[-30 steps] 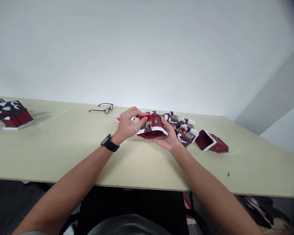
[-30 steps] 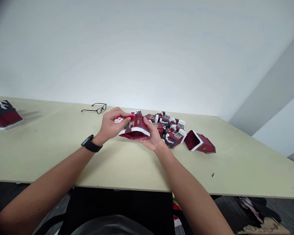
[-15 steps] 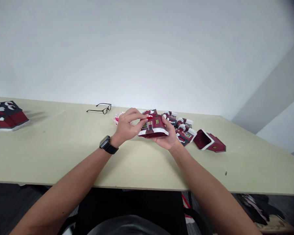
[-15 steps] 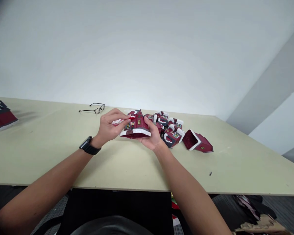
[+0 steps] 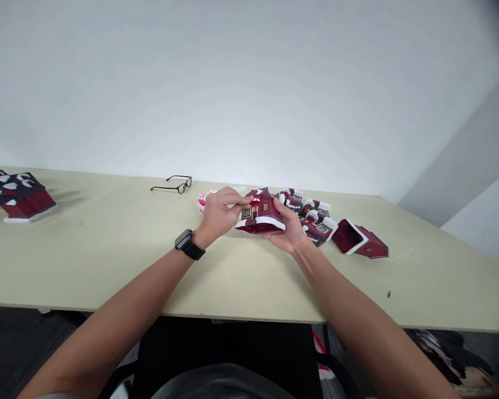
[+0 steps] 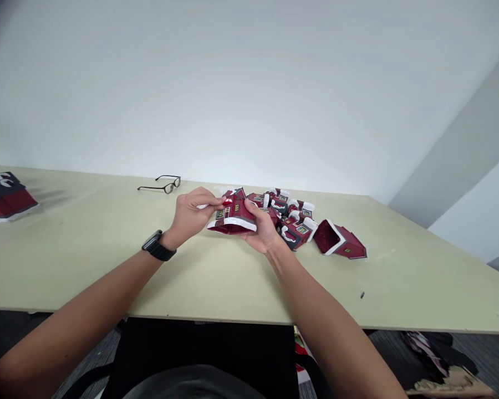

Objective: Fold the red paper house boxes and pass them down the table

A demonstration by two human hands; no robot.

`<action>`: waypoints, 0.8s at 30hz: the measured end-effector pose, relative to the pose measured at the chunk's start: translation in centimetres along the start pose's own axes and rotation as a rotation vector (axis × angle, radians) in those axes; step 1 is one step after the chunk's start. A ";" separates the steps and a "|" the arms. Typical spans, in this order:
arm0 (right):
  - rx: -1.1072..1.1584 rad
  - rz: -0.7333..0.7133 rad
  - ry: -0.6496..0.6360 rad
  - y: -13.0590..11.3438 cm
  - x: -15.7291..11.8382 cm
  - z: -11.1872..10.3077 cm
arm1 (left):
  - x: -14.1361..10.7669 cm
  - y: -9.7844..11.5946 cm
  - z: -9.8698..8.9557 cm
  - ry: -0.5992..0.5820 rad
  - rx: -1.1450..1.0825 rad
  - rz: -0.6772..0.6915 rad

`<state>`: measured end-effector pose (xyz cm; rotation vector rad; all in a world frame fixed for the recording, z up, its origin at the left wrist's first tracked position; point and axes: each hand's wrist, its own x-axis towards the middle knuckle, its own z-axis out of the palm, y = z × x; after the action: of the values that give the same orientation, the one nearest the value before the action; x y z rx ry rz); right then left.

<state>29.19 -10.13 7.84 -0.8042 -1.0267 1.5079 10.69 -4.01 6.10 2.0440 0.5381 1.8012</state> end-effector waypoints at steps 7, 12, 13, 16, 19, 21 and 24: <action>-0.027 -0.012 0.047 0.6 1.0 -1.1 | -0.3 -0.7 0.1 -0.053 0.136 -0.083; -0.118 0.019 0.071 0.6 1.6 -2.1 | -0.4 -0.6 -0.4 -0.263 0.177 -0.178; -0.150 0.019 0.084 0.7 1.6 -2.2 | -0.3 -0.6 -0.5 -0.282 0.174 -0.225; -0.280 -0.018 0.066 1.3 1.5 -1.8 | 0.0 -0.4 -0.5 -0.202 0.179 -0.368; -0.444 -0.104 0.008 2.3 1.3 -0.6 | 0.3 0.5 -0.5 -0.124 0.192 -0.416; -0.559 -0.156 -0.020 2.9 0.9 0.2 | 0.1 1.4 -0.8 -0.250 0.183 -0.436; -0.733 -0.167 -0.112 3.2 0.1 1.0 | -0.5 2.9 -1.8 -0.453 0.186 -0.474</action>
<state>26.99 -10.34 5.33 -1.1048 -1.7265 1.0297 8.93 -6.72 7.33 2.1180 0.9728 1.0128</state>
